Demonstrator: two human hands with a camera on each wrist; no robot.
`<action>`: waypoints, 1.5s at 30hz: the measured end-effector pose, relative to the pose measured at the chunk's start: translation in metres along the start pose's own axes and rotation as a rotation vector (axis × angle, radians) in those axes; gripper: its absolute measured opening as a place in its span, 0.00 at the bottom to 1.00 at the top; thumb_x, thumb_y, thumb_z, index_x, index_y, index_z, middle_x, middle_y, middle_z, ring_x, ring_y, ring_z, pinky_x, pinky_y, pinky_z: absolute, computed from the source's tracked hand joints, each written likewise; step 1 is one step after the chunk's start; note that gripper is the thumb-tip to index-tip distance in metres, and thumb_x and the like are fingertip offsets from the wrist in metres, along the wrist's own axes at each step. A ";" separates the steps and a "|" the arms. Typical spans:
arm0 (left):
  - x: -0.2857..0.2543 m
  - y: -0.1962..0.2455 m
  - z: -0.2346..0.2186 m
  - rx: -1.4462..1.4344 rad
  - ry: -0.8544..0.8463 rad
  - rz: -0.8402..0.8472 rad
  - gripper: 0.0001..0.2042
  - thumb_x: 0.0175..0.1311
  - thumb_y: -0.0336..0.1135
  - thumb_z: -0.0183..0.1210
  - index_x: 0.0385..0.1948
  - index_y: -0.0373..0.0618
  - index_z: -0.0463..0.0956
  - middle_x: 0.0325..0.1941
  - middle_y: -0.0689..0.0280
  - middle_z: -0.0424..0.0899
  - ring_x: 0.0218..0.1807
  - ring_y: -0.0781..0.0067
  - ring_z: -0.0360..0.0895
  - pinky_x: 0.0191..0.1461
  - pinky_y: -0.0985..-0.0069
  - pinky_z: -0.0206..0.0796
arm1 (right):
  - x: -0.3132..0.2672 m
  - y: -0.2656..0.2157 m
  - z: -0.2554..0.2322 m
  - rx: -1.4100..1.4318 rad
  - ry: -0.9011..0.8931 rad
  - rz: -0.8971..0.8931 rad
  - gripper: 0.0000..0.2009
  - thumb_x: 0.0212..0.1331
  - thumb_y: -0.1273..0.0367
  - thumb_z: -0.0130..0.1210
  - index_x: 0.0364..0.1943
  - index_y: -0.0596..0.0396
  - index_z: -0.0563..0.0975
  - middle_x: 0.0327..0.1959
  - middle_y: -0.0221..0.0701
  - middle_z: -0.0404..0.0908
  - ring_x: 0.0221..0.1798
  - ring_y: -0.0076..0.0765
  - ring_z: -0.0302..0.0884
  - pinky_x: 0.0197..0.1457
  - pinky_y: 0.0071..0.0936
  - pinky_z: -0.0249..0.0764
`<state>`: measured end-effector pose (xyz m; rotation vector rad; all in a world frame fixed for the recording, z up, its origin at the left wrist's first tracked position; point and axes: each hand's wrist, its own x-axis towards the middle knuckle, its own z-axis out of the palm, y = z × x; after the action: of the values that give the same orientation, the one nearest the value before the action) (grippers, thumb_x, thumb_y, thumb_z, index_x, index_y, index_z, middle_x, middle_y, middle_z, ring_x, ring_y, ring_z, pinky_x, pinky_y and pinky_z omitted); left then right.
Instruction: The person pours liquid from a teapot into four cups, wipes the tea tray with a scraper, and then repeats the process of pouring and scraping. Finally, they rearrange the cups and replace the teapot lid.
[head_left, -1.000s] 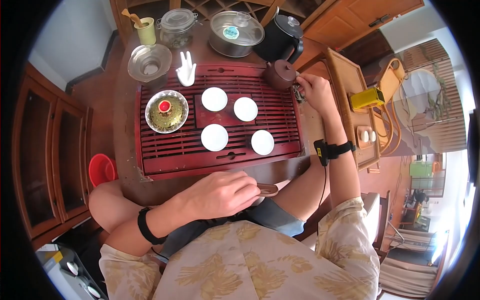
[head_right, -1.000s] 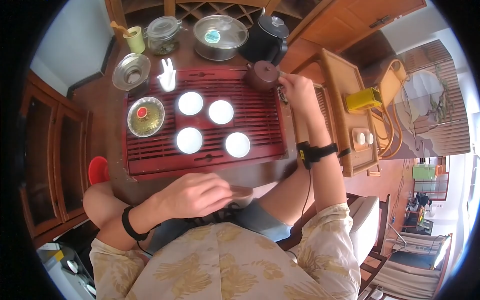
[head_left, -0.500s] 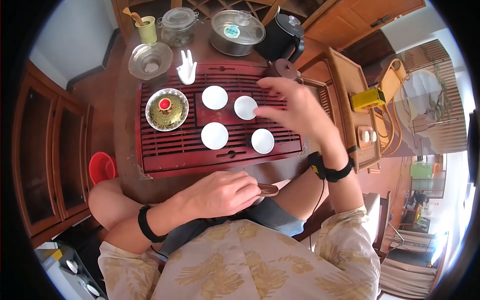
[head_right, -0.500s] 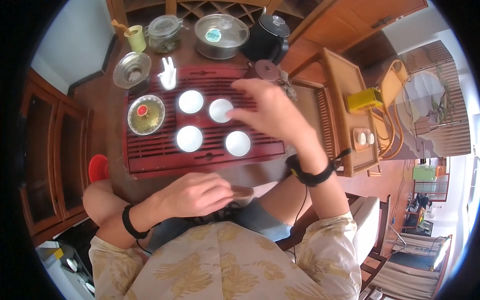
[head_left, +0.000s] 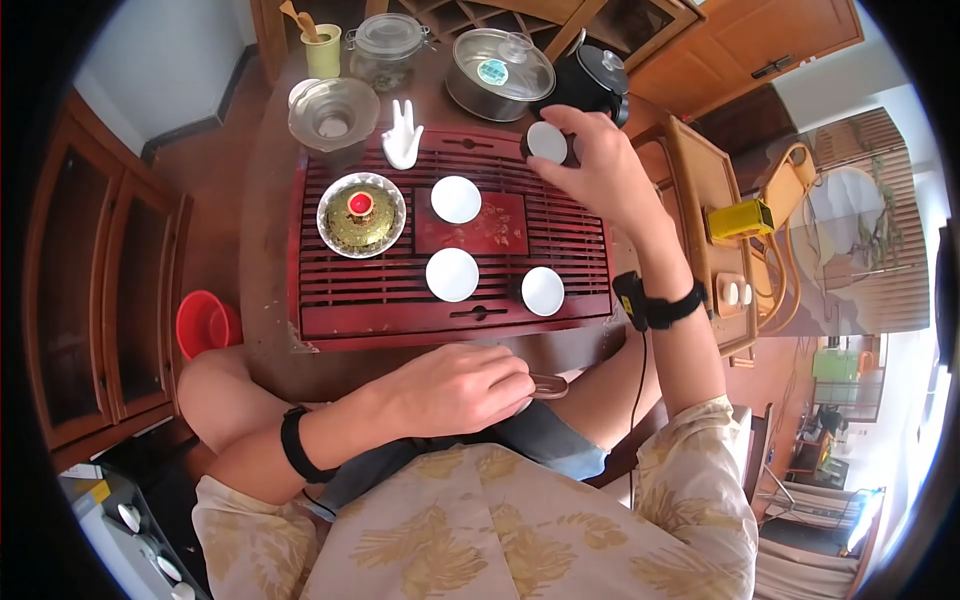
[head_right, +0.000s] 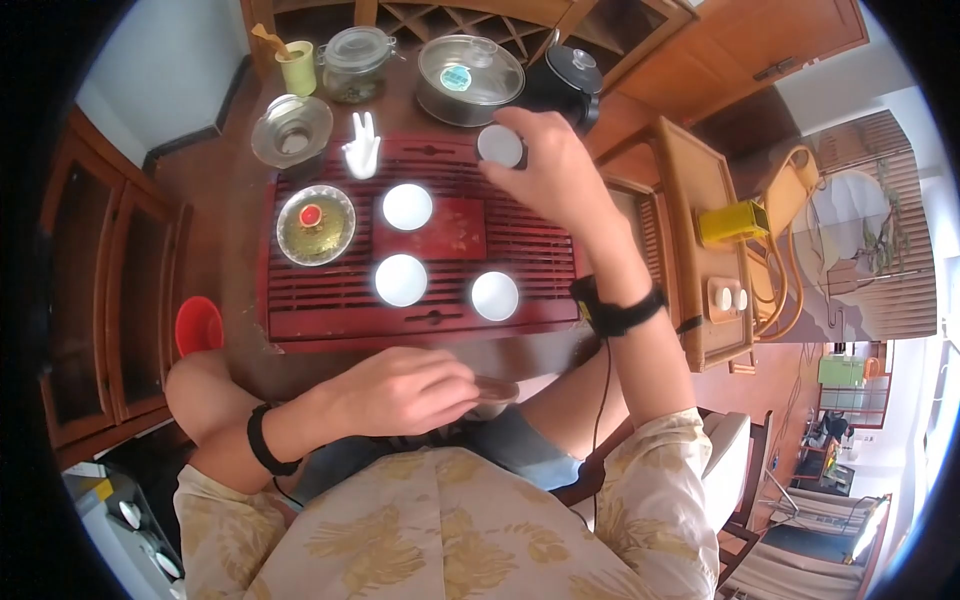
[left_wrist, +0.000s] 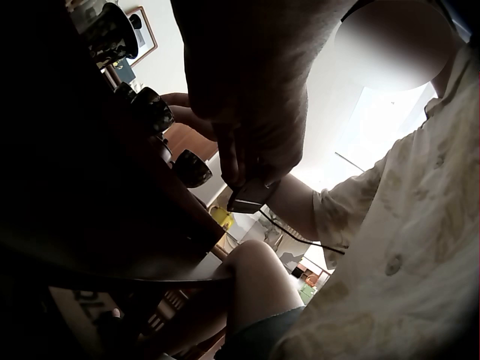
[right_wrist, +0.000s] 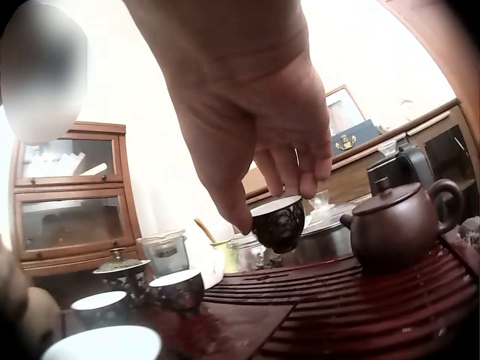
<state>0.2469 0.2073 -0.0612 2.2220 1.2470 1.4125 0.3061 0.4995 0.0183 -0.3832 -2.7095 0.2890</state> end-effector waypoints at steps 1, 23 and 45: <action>0.000 0.000 0.000 0.000 -0.001 0.000 0.08 0.68 0.30 0.70 0.36 0.39 0.79 0.36 0.62 0.82 0.40 0.60 0.84 0.44 0.63 0.81 | 0.006 0.006 0.002 -0.005 -0.039 0.010 0.29 0.59 0.63 0.77 0.64 0.60 0.83 0.54 0.45 0.90 0.61 0.52 0.85 0.66 0.42 0.82; -0.003 -0.001 0.004 -0.018 -0.020 0.003 0.08 0.63 0.26 0.73 0.39 0.39 0.83 0.42 0.62 0.85 0.41 0.61 0.86 0.41 0.65 0.81 | 0.005 -0.039 0.027 0.285 -0.331 -0.315 0.33 0.56 0.67 0.80 0.67 0.59 0.81 0.66 0.44 0.86 0.70 0.53 0.83 0.75 0.44 0.78; -0.003 0.000 0.000 -0.006 0.011 0.027 0.09 0.62 0.26 0.73 0.39 0.39 0.81 0.41 0.60 0.84 0.40 0.59 0.85 0.40 0.65 0.81 | 0.028 0.019 0.050 0.111 -0.128 -0.051 0.31 0.60 0.61 0.78 0.67 0.56 0.83 0.64 0.45 0.88 0.67 0.53 0.85 0.73 0.44 0.79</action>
<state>0.2468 0.2051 -0.0627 2.2388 1.2194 1.4375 0.2655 0.5188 -0.0224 -0.2724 -2.8075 0.4616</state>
